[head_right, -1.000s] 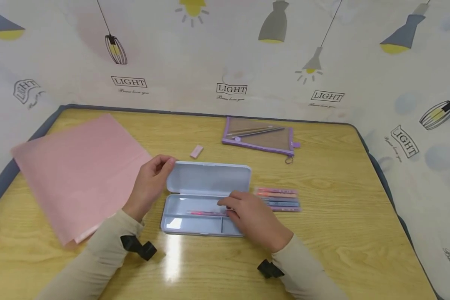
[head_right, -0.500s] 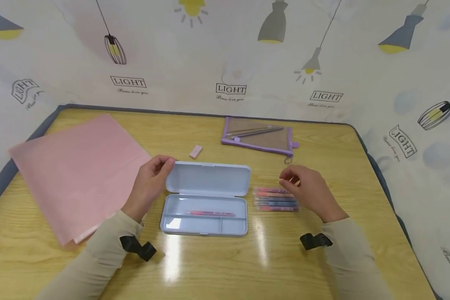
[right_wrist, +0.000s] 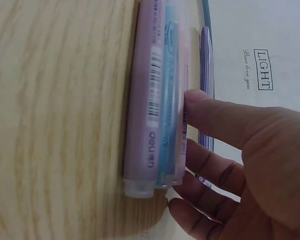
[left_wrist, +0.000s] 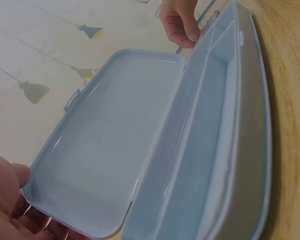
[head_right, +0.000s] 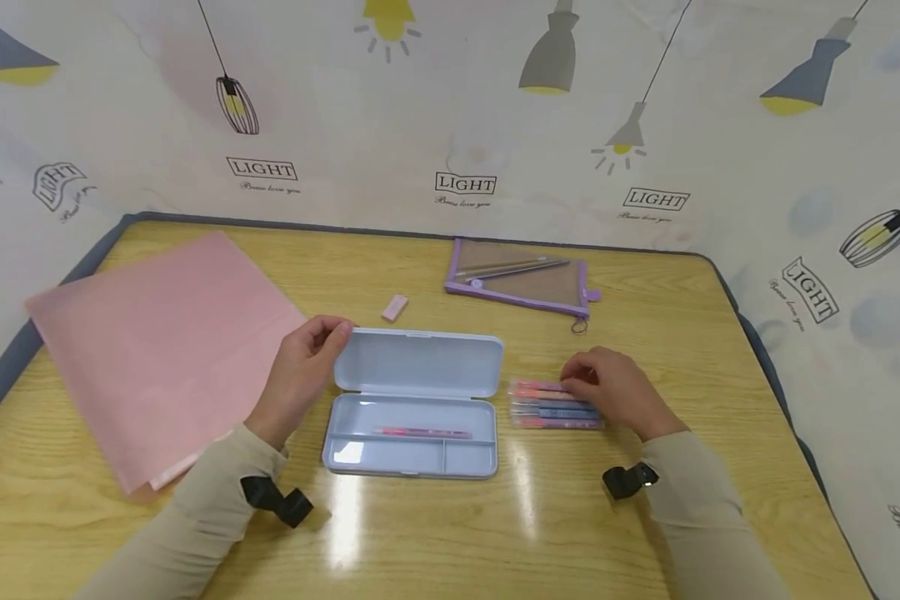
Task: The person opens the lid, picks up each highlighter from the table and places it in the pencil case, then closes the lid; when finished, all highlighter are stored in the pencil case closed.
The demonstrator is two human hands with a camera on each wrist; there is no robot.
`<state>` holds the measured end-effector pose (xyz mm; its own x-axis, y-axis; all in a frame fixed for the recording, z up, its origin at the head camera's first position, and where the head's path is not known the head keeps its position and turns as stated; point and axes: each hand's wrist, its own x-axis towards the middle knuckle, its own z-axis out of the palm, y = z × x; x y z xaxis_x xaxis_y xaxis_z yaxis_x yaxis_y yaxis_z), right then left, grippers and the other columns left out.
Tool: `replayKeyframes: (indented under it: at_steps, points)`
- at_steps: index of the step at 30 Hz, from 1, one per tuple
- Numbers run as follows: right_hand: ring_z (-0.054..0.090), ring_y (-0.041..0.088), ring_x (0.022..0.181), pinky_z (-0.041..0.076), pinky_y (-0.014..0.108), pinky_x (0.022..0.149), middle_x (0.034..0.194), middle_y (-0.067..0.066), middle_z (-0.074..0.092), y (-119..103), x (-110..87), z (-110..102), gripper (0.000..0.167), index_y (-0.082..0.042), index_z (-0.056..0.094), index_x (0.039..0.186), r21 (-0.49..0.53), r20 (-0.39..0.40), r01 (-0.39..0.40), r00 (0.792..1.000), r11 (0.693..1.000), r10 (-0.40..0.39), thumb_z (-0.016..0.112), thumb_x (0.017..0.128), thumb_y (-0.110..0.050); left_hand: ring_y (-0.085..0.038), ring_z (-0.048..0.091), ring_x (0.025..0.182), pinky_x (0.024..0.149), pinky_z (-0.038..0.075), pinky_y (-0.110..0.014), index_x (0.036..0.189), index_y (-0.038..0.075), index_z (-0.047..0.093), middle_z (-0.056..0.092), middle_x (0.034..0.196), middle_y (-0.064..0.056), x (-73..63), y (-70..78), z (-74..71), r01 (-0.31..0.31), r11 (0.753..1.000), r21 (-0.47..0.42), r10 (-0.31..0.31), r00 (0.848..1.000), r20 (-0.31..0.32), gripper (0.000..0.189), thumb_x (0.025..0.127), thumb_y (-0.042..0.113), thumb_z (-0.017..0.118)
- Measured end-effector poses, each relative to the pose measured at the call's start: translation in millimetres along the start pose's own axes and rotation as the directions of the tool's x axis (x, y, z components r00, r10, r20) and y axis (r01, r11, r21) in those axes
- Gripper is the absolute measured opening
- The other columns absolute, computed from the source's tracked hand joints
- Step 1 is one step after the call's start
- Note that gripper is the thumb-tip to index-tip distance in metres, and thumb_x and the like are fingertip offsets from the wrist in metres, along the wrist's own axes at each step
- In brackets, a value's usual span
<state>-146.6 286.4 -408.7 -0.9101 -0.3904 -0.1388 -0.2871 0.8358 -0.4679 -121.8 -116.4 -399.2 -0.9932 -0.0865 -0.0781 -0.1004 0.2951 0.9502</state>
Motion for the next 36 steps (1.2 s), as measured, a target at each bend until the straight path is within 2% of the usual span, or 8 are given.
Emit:
replayKeyframes:
  at_steps: [6, 11, 17, 21, 26, 30, 33, 36]
  points:
    - [0.062, 0.019, 0.092, 0.051, 0.045, 0.083, 0.098, 0.005, 0.067, -2.2, 3.9, -1.9, 0.010, -0.012, 0.071, 0.100, -0.014, 0.017, 0.010, 1.000, 1.000, -0.010, 0.067, 0.094, -0.019, -0.019, 0.058, 0.095, 0.083, 0.047, -0.033, 0.114, 0.011, 0.066, 0.066, 0.110, -0.007, 0.6, 0.2, -0.4, -0.004, 1.000, -0.002, 0.004, 1.000, 0.003, 0.034, 0.102, 0.040, 0.053]
    - [0.061, 0.016, 0.088, 0.050, 0.038, 0.079, 0.095, 0.003, 0.067, -1.0, 4.2, 2.1, 0.010, -0.013, 0.072, 0.098, 0.001, -0.004, 0.024, 1.000, 1.000, -0.024, 0.069, 0.093, -0.021, -0.018, 0.056, 0.092, 0.080, 0.046, -0.032, 0.113, 0.012, 0.066, 0.066, 0.108, -0.007, -0.6, -1.3, 0.1, 0.005, 1.000, -0.001, -0.005, 1.000, 0.004, 0.032, 0.102, 0.038, 0.053]
    - [0.060, 0.013, 0.084, 0.050, 0.034, 0.076, 0.094, 0.000, 0.067, 0.3, -8.0, 8.6, 0.010, -0.013, 0.072, 0.099, 0.008, -0.050, 0.040, 0.998, 0.999, -0.040, 0.069, 0.093, -0.021, -0.019, 0.055, 0.090, 0.079, 0.046, -0.032, 0.112, 0.012, 0.066, 0.066, 0.107, -0.007, -4.0, -4.8, 1.9, 0.003, 1.000, 0.005, -0.003, 1.000, 0.018, 0.031, 0.102, 0.038, 0.053]
    - [0.059, 0.007, 0.081, 0.050, 0.029, 0.071, 0.094, -0.004, 0.067, -5.7, -21.0, 5.0, 0.009, -0.017, 0.072, 0.100, -0.011, -0.105, 0.075, 0.992, 0.997, -0.076, 0.069, 0.094, -0.023, -0.020, 0.056, 0.090, 0.079, 0.046, -0.033, 0.113, 0.012, 0.066, 0.066, 0.108, -0.007, -5.2, -4.2, 2.2, 0.000, 1.000, -0.004, 0.001, 0.999, 0.032, 0.031, 0.102, 0.038, 0.052]
    - [0.057, 0.002, 0.079, 0.048, 0.026, 0.065, 0.093, -0.009, 0.068, -34.5, -31.8, -9.8, 0.009, -0.021, 0.072, 0.098, -0.082, -0.175, 0.162, 0.969, 0.983, -0.174, 0.072, 0.091, -0.016, -0.021, 0.056, 0.088, 0.077, 0.046, -0.033, 0.112, 0.011, 0.066, 0.066, 0.105, -0.008, -4.0, -3.5, 1.1, -0.018, 1.000, -0.003, 0.019, 0.999, 0.026, 0.032, 0.102, 0.038, 0.052]
    - [0.059, 0.004, 0.080, 0.050, 0.031, 0.069, 0.093, -0.009, 0.069, -72.3, -30.8, -17.3, 0.012, -0.020, 0.072, 0.096, -0.135, -0.158, 0.204, 0.962, 0.970, -0.224, 0.073, 0.088, -0.011, -0.021, 0.057, 0.089, 0.078, 0.046, -0.033, 0.112, 0.011, 0.066, 0.066, 0.106, -0.008, -2.3, -2.6, -0.3, -0.019, 1.000, -0.005, 0.019, 1.000, 0.014, 0.032, 0.102, 0.038, 0.053]
    - [0.059, 0.007, 0.080, 0.051, 0.032, 0.071, 0.089, -0.009, 0.068, -99.0, -25.5, -10.1, 0.012, -0.019, 0.072, 0.094, -0.172, -0.133, 0.232, 0.957, 0.957, -0.256, 0.076, 0.086, -0.012, -0.020, 0.057, 0.091, 0.079, 0.047, -0.032, 0.112, 0.011, 0.066, 0.066, 0.107, -0.008, -1.5, -1.6, -0.9, -0.018, 1.000, -0.012, 0.018, 1.000, 0.009, 0.031, 0.102, 0.038, 0.053]
    - [0.058, 0.009, 0.080, 0.051, 0.030, 0.071, 0.086, -0.008, 0.066, -119.5, -17.9, 6.5, 0.010, -0.016, 0.072, 0.092, -0.196, -0.139, 0.268, 0.945, 0.943, -0.297, 0.077, 0.085, -0.012, -0.020, 0.058, 0.092, 0.080, 0.047, -0.032, 0.112, 0.011, 0.066, 0.067, 0.108, -0.008, -1.0, -1.8, -0.8, -0.020, 1.000, -0.016, 0.020, 1.000, 0.007, 0.031, 0.102, 0.038, 0.053]
